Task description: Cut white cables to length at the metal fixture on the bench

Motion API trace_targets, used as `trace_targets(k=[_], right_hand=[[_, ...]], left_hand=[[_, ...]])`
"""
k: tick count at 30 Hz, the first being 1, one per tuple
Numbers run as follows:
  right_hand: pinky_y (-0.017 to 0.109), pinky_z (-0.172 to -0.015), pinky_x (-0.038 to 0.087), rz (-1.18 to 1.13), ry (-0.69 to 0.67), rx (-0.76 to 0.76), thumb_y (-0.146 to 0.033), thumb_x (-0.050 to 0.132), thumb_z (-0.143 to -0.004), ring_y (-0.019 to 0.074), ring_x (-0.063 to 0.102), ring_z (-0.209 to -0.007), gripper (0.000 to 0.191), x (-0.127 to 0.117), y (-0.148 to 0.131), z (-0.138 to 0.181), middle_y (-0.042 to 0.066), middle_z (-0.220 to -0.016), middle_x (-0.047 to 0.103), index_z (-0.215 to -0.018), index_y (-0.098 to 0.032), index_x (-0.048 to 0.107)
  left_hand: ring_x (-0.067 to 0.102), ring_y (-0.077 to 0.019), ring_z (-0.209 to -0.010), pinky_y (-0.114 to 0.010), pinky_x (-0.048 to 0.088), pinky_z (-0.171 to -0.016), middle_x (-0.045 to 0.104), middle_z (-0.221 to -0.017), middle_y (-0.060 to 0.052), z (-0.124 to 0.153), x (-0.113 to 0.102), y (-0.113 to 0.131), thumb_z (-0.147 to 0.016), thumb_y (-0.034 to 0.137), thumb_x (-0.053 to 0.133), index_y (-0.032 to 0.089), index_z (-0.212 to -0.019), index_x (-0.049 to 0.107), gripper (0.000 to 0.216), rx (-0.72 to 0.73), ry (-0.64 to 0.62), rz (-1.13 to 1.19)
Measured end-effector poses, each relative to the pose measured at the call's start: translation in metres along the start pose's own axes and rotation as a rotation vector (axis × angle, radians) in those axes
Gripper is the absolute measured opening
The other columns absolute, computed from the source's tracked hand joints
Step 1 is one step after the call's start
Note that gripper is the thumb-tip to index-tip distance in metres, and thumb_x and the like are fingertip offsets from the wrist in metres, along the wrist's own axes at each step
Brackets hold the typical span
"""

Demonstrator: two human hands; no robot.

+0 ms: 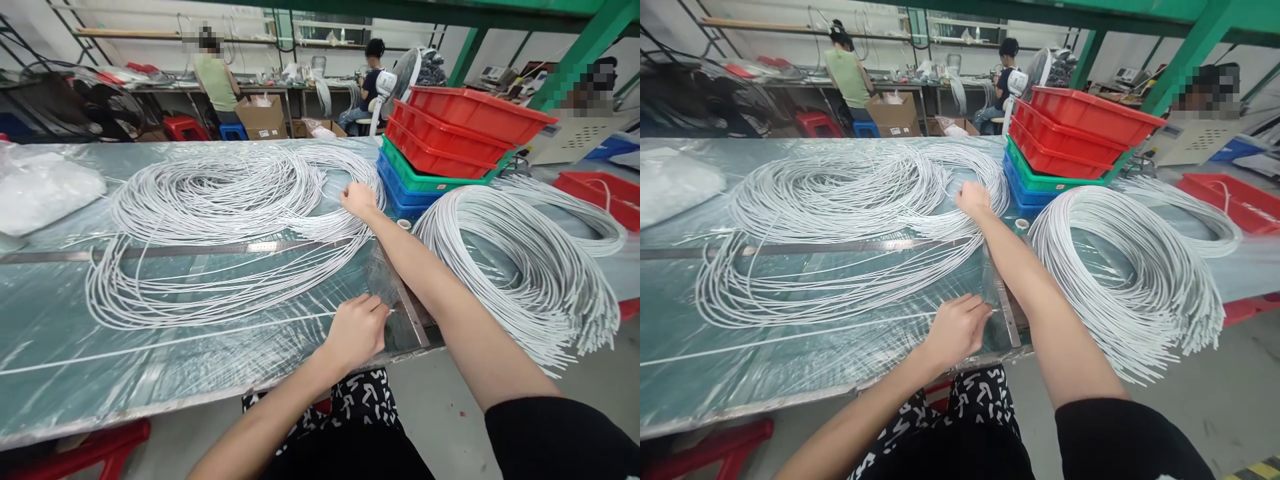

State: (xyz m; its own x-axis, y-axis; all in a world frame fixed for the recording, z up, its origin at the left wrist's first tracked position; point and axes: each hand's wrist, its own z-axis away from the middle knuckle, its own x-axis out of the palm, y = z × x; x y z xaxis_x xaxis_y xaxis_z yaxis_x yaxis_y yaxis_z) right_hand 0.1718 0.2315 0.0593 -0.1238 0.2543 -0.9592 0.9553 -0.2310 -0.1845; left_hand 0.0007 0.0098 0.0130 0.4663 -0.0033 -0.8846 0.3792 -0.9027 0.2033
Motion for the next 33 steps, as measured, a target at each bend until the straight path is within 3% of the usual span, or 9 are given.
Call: trace_targets(k=[33], right_hand=[[0.035,-0.080,0.047,0.008,0.012,-0.058,-0.037,0.040,-0.095,0.0289,0.063,-0.094,0.035,-0.0024,-0.0063,0.0072,0.014,-0.099,0.067,-0.100,-0.018,0.070]], left_hand=[[0.053,-0.0170,-0.067,-0.030,0.038,-0.053,0.056,-0.071,-0.002,0.0019,-0.0013,0.0038,-0.089,0.013,0.048,0.017,-0.073,0.056,0.018,-0.038,-0.004,-0.003]])
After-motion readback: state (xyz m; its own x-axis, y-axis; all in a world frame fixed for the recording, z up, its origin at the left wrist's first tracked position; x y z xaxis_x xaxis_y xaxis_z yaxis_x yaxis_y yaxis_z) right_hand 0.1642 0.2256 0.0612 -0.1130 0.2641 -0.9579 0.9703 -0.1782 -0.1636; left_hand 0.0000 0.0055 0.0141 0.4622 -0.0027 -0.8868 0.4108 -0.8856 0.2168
